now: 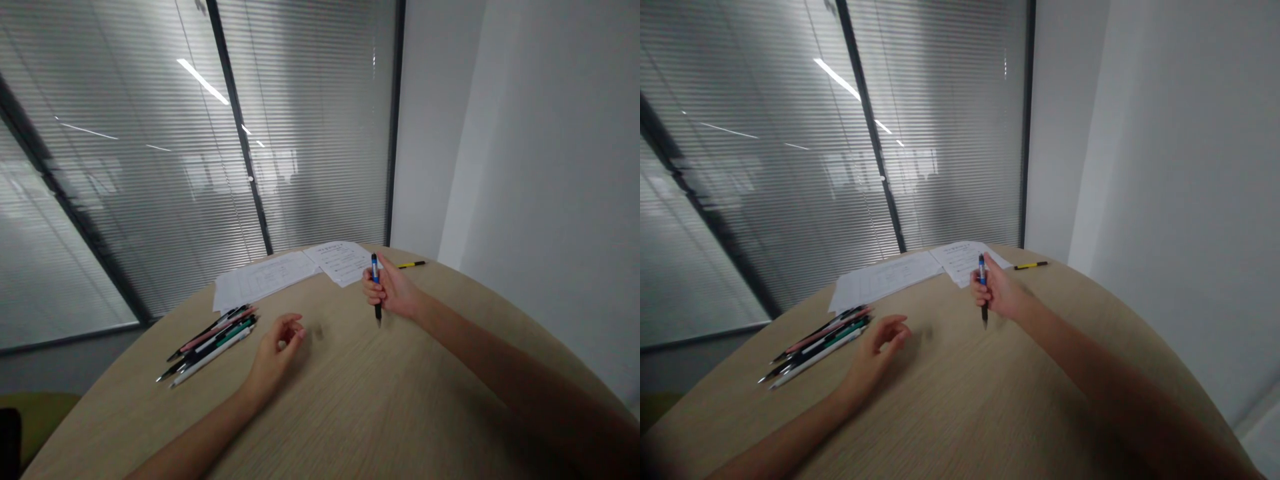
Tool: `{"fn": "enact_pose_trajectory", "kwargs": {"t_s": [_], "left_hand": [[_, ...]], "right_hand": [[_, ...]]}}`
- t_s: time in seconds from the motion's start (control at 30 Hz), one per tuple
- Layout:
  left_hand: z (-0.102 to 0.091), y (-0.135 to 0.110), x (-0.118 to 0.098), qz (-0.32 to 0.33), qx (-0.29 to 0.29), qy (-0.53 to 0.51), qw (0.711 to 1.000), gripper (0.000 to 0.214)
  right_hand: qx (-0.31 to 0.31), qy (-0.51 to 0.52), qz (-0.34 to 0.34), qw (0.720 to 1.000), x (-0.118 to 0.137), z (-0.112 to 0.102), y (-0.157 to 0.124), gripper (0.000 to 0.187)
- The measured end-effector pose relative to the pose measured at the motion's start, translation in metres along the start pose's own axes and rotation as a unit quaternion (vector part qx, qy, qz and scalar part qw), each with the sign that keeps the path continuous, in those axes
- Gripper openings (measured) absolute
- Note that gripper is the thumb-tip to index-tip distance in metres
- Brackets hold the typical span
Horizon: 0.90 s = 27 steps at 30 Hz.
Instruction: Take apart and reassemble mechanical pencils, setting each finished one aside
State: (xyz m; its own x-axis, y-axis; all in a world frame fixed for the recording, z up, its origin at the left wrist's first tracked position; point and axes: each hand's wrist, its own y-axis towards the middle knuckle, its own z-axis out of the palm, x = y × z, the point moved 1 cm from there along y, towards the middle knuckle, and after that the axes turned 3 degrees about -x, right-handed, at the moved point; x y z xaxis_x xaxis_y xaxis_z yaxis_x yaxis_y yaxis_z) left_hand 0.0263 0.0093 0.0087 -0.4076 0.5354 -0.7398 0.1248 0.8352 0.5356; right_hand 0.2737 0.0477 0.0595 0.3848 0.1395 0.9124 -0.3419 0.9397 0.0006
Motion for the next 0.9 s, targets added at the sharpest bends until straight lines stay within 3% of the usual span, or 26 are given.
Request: {"fn": "enact_pose_trajectory", "kwargs": {"t_s": [0.1, 0.33, 0.53, 0.9], "left_hand": [[-0.001, -0.001, -0.002, -0.012, 0.011, 0.010, 1.000, 0.025], [-0.002, 0.000, -0.011, -0.051, 0.036, 0.044, 0.997, 0.027], [-0.003, 0.000, -0.013, -0.057, 0.066, 0.077, 0.993, 0.031], [-0.005, -0.003, -0.015, -0.008, 0.083, 0.127, 0.988, 0.029]], "right_hand": [[0.002, 0.017, 0.004, 1.000, 0.001, -0.004, 0.001, 0.055], [0.023, 0.112, -0.058, 0.992, 0.002, -0.006, 0.003, 0.022], [0.071, 0.122, -0.015, 0.990, 0.007, -0.009, 0.001, 0.055], [0.091, 0.124, 0.002, 0.988, 0.006, -0.011, 0.003, 0.062]]}}
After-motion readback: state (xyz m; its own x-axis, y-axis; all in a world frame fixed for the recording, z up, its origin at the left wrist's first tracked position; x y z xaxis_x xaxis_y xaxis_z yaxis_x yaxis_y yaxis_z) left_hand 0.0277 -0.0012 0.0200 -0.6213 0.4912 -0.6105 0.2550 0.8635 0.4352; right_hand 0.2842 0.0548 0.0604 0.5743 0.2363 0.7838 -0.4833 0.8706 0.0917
